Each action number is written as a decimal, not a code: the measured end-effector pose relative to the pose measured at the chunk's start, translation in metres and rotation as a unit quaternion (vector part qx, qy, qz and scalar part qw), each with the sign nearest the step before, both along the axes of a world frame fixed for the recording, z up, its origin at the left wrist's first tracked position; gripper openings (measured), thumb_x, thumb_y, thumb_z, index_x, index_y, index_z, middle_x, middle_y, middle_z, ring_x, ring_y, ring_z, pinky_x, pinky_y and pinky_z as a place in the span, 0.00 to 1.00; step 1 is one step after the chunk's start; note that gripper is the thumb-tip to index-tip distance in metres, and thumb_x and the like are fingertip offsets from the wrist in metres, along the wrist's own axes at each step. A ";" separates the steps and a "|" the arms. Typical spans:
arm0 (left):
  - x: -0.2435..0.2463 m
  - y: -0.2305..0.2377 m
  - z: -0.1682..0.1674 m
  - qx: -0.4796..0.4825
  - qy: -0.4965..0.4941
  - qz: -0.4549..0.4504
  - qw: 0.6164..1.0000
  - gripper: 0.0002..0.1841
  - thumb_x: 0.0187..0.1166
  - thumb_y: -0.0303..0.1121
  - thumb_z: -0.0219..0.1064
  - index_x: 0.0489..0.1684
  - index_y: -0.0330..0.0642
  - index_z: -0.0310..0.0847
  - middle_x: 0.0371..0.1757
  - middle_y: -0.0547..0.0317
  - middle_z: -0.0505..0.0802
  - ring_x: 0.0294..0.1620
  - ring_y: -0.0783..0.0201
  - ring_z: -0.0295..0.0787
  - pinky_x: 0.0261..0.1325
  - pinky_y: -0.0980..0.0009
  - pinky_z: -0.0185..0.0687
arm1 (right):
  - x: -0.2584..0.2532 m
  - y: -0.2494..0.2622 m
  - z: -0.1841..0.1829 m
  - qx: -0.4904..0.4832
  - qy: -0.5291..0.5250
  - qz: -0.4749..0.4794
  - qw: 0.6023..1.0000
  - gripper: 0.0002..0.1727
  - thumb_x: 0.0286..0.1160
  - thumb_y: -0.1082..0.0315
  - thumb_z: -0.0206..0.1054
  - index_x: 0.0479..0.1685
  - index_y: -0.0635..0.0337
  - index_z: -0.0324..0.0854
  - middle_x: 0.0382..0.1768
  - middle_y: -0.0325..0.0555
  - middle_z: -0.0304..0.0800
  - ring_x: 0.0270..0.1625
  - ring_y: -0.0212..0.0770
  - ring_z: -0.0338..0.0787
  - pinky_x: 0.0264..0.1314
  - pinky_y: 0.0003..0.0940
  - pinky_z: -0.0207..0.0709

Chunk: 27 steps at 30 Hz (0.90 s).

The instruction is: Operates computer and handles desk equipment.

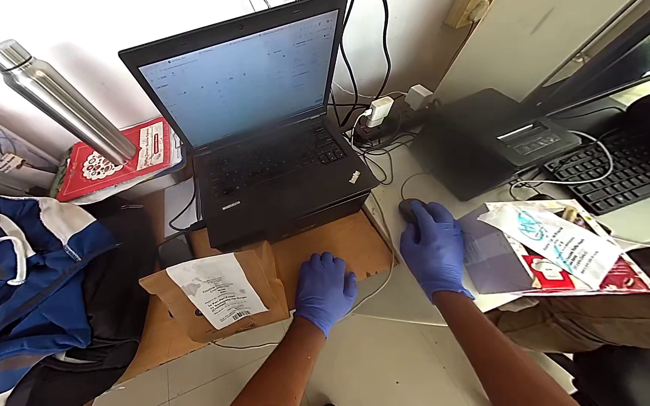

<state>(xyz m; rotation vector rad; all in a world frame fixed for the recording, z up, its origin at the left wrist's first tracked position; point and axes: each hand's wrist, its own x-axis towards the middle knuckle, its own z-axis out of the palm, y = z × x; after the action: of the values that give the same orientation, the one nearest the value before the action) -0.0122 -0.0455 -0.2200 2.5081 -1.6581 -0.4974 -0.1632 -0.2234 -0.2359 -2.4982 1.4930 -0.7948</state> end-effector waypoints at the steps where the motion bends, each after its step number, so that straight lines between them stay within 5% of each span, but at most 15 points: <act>1: 0.000 0.000 0.000 -0.001 -0.002 0.000 1.000 0.25 0.84 0.55 0.50 0.48 0.48 0.90 0.53 0.55 0.92 0.62 0.53 0.86 0.60 0.55 0.83 | 0.000 0.000 0.000 0.000 0.000 0.000 1.000 0.26 0.73 0.67 0.62 0.73 0.53 0.82 0.74 0.66 0.77 0.74 0.70 0.78 0.69 0.73 0.71; 27: 0.004 0.002 0.004 0.012 0.051 -0.006 0.999 0.24 0.85 0.52 0.50 0.52 0.46 0.88 0.56 0.53 0.91 0.64 0.51 0.85 0.62 0.52 0.82 | 0.000 0.002 0.000 -0.006 -0.022 0.041 0.999 0.24 0.74 0.68 0.60 0.72 0.56 0.83 0.73 0.70 0.77 0.75 0.73 0.76 0.72 0.75 0.67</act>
<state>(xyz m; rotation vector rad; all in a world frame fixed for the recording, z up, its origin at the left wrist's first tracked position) -0.0080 -0.0434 -0.2160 2.4457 -1.6391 -0.6393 -0.1629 -0.2217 -0.2356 -2.5159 1.3661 -0.8423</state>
